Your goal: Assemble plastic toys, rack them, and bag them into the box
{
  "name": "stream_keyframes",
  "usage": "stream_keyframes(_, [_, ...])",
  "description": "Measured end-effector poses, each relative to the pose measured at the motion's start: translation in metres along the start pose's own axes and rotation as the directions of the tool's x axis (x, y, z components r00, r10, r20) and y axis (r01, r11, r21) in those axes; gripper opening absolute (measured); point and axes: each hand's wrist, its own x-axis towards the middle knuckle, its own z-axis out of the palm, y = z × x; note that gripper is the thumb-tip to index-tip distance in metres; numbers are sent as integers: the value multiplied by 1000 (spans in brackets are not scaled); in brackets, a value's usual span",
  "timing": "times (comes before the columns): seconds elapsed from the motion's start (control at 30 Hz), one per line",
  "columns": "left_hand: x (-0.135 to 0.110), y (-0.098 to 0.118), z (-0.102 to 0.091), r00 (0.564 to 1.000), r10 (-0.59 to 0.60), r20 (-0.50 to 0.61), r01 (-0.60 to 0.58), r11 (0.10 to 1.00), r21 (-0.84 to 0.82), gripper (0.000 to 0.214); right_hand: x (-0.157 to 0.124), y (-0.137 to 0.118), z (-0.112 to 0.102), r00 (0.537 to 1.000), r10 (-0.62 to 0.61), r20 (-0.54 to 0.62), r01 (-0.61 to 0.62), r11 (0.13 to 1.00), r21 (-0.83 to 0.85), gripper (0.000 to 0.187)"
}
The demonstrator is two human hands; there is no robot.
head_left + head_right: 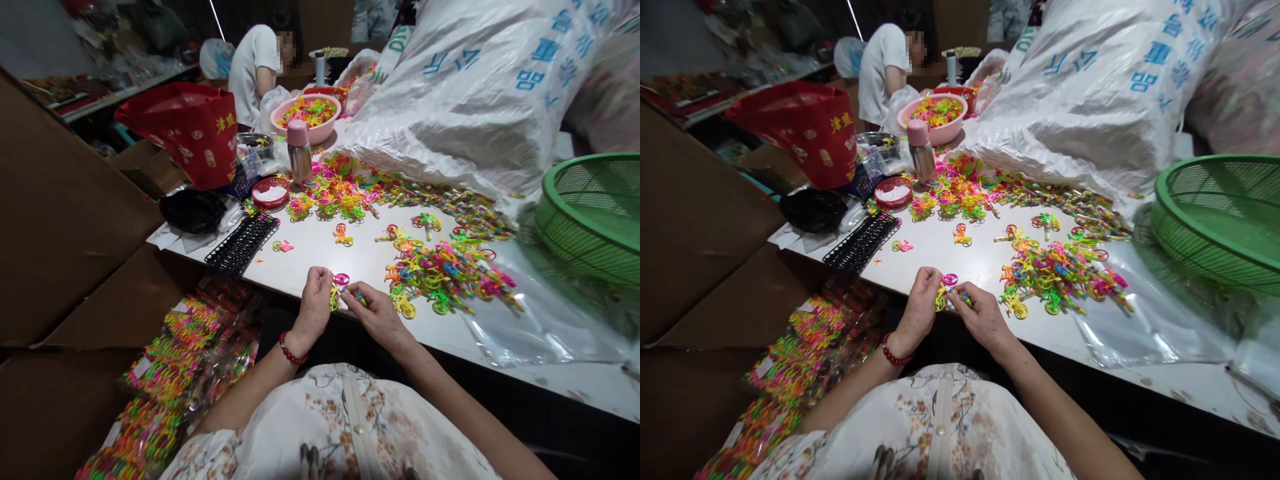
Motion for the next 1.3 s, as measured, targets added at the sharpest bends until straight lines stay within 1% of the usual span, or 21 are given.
stream_keyframes(0.07, [1, 1, -2, 999, 38, -2, -38, 995, 87, 20, 0, 0, -1, 999, -39, -12, 39, 999, -13, 24])
stream_keyframes(0.17, [3, 1, -4, 997, 81, -2, -79, 979, 187, 19, -1, -2, -1, 989, -147, -30, 145, 988, -59, 19])
stream_keyframes(0.27, [5, -4, -5, 998, 63, 19, -65, 985, 160, 21, -4, -6, 2, 976, -220, 2, 219, 972, -89, 17])
stream_keyframes(0.4, [6, -14, -1, 998, 32, 46, -36, 996, 85, 24, -9, -6, 7, 973, -226, 44, 230, 964, -135, 21])
stream_keyframes(0.47, [11, -17, 3, 998, 20, 67, -25, 996, 87, 25, -8, -2, 4, 974, -221, 47, 226, 957, -183, 21])
stream_keyframes(0.53, [22, -19, 7, 997, 8, 80, -17, 993, 116, 27, -5, 3, -9, 975, -221, 19, 219, 945, -243, 20])
stream_keyframes(0.57, [29, -19, 10, 998, 10, 69, -20, 989, 144, 28, -3, 6, -19, 972, -233, -22, 218, 934, -282, 19])
stream_keyframes(0.6, [39, -18, 12, 999, 26, 42, -34, 983, 182, 29, -1, 9, -31, 962, -260, -79, 220, 917, -332, 18])
stream_keyframes(0.67, [61, -16, 16, 995, 96, -18, -87, 950, 300, 25, 4, 15, -58, 920, -326, -216, 192, 858, -477, 21])
stream_keyframes(0.7, [73, -15, 18, 989, 146, -36, -122, 918, 377, 23, 6, 17, -72, 895, -347, -282, 140, 816, -561, 25])
stream_keyframes(0.77, [97, -14, 25, 970, 240, -43, -176, 810, 560, 20, 9, 20, -92, 861, -344, -375, -8, 727, -687, 32])
stream_keyframes(0.8, [108, -13, 29, 961, 273, -42, -185, 749, 636, 21, 9, 20, -97, 855, -330, -401, -67, 696, -715, 34])
stream_keyframes(0.83, [118, -13, 34, 956, 291, -48, -176, 693, 699, 24, 9, 20, -99, 858, -310, -410, -95, 689, -719, 34])
stream_keyframes(0.87, [128, -14, 39, 954, 295, -57, -155, 645, 749, 27, 9, 20, -98, 867, -294, -402, -85, 707, -702, 33])
stream_keyframes(0.93, [143, -14, 47, 963, 262, -56, -113, 585, 803, 32, 9, 18, -88, 895, -275, -352, 2, 790, -613, 29])
stream_keyframes(1.0, [151, -16, 51, 979, 203, -30, -94, 575, 813, 34, 8, 17, -73, 927, -232, -294, 71, 879, -471, 28])
stream_keyframes(1.03, [152, -16, 52, 985, 174, -14, -93, 593, 799, 34, 7, 16, -65, 945, -188, -266, 72, 917, -393, 28])
stream_keyframes(1.1, [147, -18, 48, 991, 132, 5, -95, 685, 722, 32, 7, 16, -53, 979, -62, -196, 13, 970, -242, 31])
stream_keyframes(1.17, [135, -19, 40, 994, 112, 14, -99, 809, 579, 28, 7, 18, -45, 989, 56, -133, -73, 990, -120, 33])
stream_keyframes(1.23, [119, -20, 28, 994, 105, 43, -114, 919, 377, 22, 9, 21, -40, 987, 115, -115, -118, 993, -23, 32])
stream_keyframes(1.3, [102, -20, 14, 987, 126, 98, -144, 970, 198, 18, 11, 23, -36, 981, 148, -123, -140, 988, 71, 34])
